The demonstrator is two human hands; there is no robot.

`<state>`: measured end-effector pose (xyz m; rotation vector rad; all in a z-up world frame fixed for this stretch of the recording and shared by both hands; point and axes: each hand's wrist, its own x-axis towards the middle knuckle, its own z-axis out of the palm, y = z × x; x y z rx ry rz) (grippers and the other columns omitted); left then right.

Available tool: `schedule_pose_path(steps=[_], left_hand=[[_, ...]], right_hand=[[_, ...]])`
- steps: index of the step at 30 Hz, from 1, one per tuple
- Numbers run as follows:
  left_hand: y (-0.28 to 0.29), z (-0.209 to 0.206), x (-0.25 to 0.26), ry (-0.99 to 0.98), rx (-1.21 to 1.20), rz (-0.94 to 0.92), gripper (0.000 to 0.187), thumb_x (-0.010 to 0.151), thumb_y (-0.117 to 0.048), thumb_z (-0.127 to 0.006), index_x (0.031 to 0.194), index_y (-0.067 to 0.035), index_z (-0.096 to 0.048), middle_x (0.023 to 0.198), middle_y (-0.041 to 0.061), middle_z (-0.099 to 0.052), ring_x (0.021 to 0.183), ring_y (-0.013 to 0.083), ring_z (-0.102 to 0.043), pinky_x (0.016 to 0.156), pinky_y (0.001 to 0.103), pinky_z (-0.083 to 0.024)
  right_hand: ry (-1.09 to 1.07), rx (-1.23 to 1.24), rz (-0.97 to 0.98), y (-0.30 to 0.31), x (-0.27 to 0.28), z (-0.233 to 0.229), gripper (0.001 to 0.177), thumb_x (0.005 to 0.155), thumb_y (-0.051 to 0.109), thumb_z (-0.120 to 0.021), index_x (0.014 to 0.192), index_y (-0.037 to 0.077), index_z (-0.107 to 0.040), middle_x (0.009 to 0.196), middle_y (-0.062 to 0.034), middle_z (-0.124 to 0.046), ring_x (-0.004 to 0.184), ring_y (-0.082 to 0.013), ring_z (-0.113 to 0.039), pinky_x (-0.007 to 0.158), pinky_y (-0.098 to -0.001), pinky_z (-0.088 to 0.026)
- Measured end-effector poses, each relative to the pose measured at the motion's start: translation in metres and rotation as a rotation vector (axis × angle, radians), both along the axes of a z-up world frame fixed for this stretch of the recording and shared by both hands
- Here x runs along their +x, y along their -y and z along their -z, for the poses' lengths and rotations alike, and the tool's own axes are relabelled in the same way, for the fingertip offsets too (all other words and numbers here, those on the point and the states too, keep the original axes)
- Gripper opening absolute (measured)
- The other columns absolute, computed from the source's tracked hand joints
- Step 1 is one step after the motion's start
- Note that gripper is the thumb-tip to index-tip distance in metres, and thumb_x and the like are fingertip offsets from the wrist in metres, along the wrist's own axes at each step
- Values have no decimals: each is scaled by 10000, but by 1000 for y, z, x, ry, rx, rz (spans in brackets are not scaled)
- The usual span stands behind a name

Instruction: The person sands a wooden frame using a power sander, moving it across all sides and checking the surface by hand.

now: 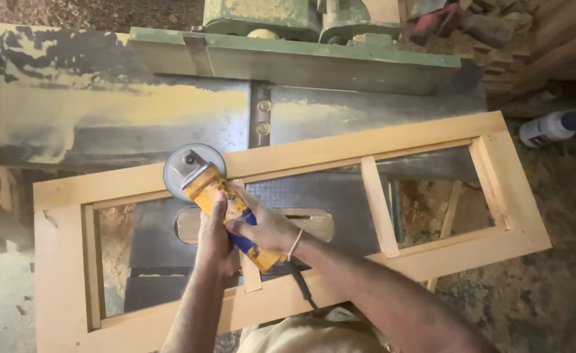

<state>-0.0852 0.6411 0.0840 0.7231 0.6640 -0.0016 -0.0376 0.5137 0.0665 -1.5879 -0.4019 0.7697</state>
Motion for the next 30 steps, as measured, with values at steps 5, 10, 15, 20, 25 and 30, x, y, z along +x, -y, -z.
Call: schedule_pose_path(steps=[5, 10, 15, 20, 25, 30], left_hand=[[27, 13, 17, 34, -2, 67, 480, 948, -289, -607, 1393, -177, -464, 1228, 68, -636, 1060, 222, -670, 886, 411, -580], [121, 35, 50, 81, 51, 242, 411, 985, -304, -644, 1318, -92, -531, 1139, 82, -660, 1002, 212, -670, 823, 374, -567], [227, 45, 81, 24, 49, 399, 399, 962, -304, -649, 1305, -143, -523, 1121, 46, -679, 982, 152, -686, 797, 314, -573], [325, 49, 114, 80, -108, 421, 418, 955, -256, -661, 1321, -126, -506, 1112, 47, -655, 960, 155, -659, 773, 326, -559], [409, 53, 147, 36, -89, 469, 493, 941, -276, -688, 1335, -97, -450, 1140, 70, -641, 974, 166, -657, 801, 330, -572], [484, 63, 178, 11, 4, 586, 543, 910, -314, -713, 1323, -73, -455, 1120, 100, -652, 949, 190, -671, 781, 333, -575]], right_hand=[[104, 11, 74, 36, 7, 4, 826, 932, 272, -727, 1629, 170, -295, 1401, -123, -620, 1201, -213, -642, 1017, -344, -518], [-85, -60, 174, 138, 27, 5, 798, 925, 278, -715, 1611, 191, -317, 1401, -148, -605, 1238, -231, -624, 1019, -366, -535], [-205, -279, 322, 251, 43, 6, 839, 889, 262, -688, 1628, 255, -289, 1454, -116, -543, 1263, -226, -586, 1000, -370, -535], [-192, -114, 409, 352, 61, 20, 774, 931, 237, -680, 1612, 156, -324, 1529, -127, -510, 1321, -246, -558, 1068, -367, -484], [-288, -212, 488, 438, 84, 29, 824, 910, 249, -666, 1627, 197, -264, 1502, -109, -514, 1317, -218, -555, 1048, -367, -496], [-317, -171, 572, 514, 98, 41, 812, 912, 255, -677, 1620, 180, -286, 1481, -109, -545, 1298, -192, -572, 1034, -361, -510]])
